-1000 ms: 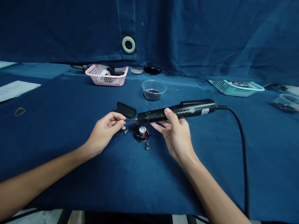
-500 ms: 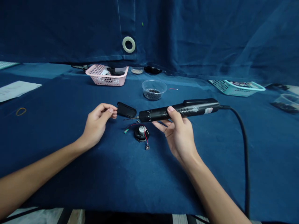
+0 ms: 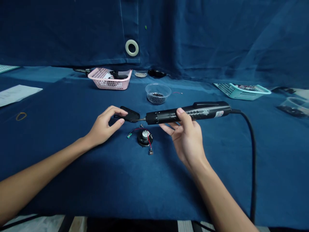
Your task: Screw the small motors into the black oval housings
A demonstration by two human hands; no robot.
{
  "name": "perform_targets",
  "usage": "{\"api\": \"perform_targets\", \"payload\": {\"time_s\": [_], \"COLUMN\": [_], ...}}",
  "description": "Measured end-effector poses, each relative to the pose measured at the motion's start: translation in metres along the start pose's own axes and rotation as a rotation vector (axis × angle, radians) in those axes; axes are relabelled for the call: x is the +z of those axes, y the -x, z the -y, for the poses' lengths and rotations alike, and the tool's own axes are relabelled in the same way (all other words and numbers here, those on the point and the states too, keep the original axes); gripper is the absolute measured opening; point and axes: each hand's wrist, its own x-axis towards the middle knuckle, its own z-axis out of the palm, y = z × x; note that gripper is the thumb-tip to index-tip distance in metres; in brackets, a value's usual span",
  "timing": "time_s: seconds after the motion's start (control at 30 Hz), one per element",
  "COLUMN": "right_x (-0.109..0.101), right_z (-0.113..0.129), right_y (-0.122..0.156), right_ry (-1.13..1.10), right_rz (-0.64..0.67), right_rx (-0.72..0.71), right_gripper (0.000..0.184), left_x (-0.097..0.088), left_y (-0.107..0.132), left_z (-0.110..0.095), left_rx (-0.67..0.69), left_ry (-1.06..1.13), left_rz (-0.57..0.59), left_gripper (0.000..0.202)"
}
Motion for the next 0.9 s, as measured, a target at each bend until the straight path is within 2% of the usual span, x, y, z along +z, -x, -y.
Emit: {"api": "perform_targets", "payload": {"time_s": [0.17, 0.37, 0.47, 0.9], "right_x": [-0.001, 0.001, 0.001, 0.002], "right_z": [-0.001, -0.002, -0.003, -0.007], "right_y": [0.002, 0.002, 0.002, 0.005], "right_ry": [-0.005, 0.004, 0.018, 0.02], "right_rz": [0.017, 0.045, 0.048, 0.048], "right_rx": [-0.004, 0.015, 0.019, 0.023], "right_gripper": [0.02, 0.017, 0.018, 0.019], "left_x": [0.005, 0.016, 0.017, 0.019], "left_y": [0.007, 0.011, 0.011, 0.014], "left_z": [-0.026, -0.029, -0.029, -0.027], "left_rx": [-0.057, -0.28, -0.322, -0.352], "left_ry": [0.171, 0.45, 0.467, 0.47], "left_rz": [0.056, 0.039, 0.04, 0.016], "left_gripper": [0.014, 0.015, 0.018, 0.018]}}
